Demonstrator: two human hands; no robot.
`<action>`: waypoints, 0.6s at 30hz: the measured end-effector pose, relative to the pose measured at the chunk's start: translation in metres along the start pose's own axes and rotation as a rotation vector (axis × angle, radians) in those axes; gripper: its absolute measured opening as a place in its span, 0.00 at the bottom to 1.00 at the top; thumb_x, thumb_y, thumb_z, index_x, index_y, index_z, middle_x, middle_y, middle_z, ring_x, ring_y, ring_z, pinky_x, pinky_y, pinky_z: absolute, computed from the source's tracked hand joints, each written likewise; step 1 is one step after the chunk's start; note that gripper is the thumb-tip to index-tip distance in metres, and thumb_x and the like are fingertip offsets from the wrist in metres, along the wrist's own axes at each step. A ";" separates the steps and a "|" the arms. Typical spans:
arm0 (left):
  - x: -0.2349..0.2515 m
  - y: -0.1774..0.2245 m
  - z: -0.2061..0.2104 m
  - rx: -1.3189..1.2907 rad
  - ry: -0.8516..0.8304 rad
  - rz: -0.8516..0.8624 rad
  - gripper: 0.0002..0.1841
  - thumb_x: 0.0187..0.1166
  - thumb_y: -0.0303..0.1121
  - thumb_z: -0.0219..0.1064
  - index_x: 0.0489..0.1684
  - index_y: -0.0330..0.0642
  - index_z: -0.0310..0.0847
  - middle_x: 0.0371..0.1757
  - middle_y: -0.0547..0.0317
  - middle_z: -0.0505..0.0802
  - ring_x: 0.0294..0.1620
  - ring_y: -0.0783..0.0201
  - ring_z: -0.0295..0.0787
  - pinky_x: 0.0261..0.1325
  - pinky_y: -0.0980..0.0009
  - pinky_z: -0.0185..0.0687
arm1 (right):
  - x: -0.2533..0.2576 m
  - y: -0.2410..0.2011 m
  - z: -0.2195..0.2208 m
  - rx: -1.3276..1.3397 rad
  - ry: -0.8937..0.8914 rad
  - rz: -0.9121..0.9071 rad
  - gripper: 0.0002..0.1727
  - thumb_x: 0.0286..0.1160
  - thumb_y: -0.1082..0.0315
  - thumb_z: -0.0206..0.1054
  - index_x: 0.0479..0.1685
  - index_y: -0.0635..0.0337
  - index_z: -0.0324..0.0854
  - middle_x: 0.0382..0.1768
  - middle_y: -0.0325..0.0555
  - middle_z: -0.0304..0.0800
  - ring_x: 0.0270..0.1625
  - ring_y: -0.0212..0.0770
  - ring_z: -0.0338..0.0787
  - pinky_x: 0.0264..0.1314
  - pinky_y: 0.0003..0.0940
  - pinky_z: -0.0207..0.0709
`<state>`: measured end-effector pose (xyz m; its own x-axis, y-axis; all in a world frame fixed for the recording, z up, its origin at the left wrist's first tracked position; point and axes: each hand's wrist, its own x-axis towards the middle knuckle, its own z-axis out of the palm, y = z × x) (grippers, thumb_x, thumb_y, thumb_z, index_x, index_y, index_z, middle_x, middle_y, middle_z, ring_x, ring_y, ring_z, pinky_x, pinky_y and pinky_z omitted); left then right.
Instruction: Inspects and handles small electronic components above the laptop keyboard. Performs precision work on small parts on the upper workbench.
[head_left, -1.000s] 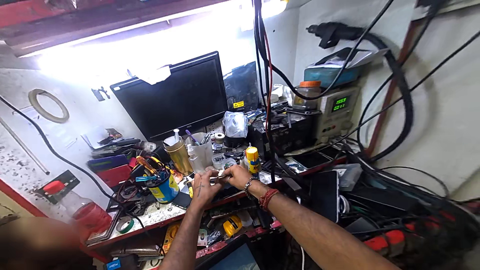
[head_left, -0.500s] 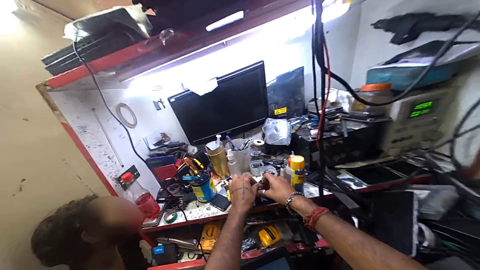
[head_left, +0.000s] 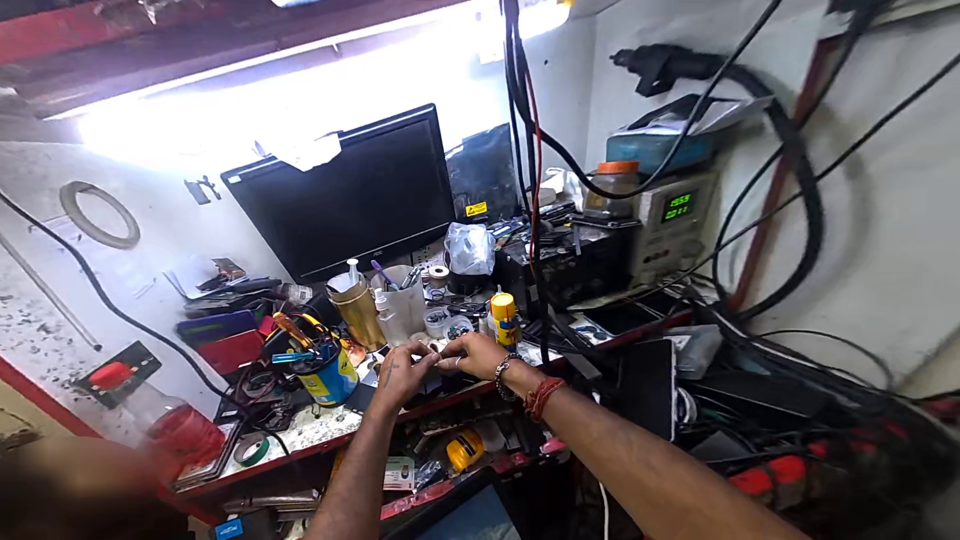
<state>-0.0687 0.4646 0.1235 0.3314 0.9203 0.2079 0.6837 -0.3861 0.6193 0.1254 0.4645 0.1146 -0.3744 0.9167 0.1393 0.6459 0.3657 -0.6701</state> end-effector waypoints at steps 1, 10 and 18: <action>0.000 0.000 -0.001 -0.003 -0.020 -0.008 0.14 0.87 0.39 0.66 0.49 0.35 0.88 0.46 0.45 0.91 0.44 0.49 0.87 0.53 0.46 0.80 | -0.001 0.001 -0.001 0.037 0.006 -0.021 0.15 0.83 0.61 0.70 0.56 0.61 0.92 0.54 0.55 0.95 0.60 0.50 0.91 0.71 0.54 0.76; -0.007 0.007 -0.006 -0.030 -0.039 -0.011 0.11 0.87 0.33 0.60 0.40 0.35 0.84 0.34 0.47 0.87 0.35 0.53 0.83 0.42 0.50 0.76 | 0.001 -0.003 -0.001 -0.010 0.034 0.030 0.17 0.88 0.63 0.59 0.50 0.66 0.90 0.47 0.62 0.92 0.55 0.59 0.90 0.63 0.63 0.75; 0.002 -0.003 -0.002 0.018 -0.040 0.015 0.19 0.79 0.30 0.73 0.65 0.32 0.82 0.51 0.38 0.93 0.53 0.44 0.91 0.64 0.42 0.80 | 0.001 -0.012 -0.003 -0.149 0.059 0.038 0.13 0.82 0.73 0.61 0.55 0.64 0.90 0.55 0.61 0.92 0.63 0.61 0.88 0.69 0.62 0.74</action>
<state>-0.0714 0.4682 0.1233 0.3670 0.9113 0.1868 0.6900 -0.4014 0.6024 0.1190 0.4611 0.1248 -0.3111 0.9365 0.1620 0.7519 0.3468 -0.5608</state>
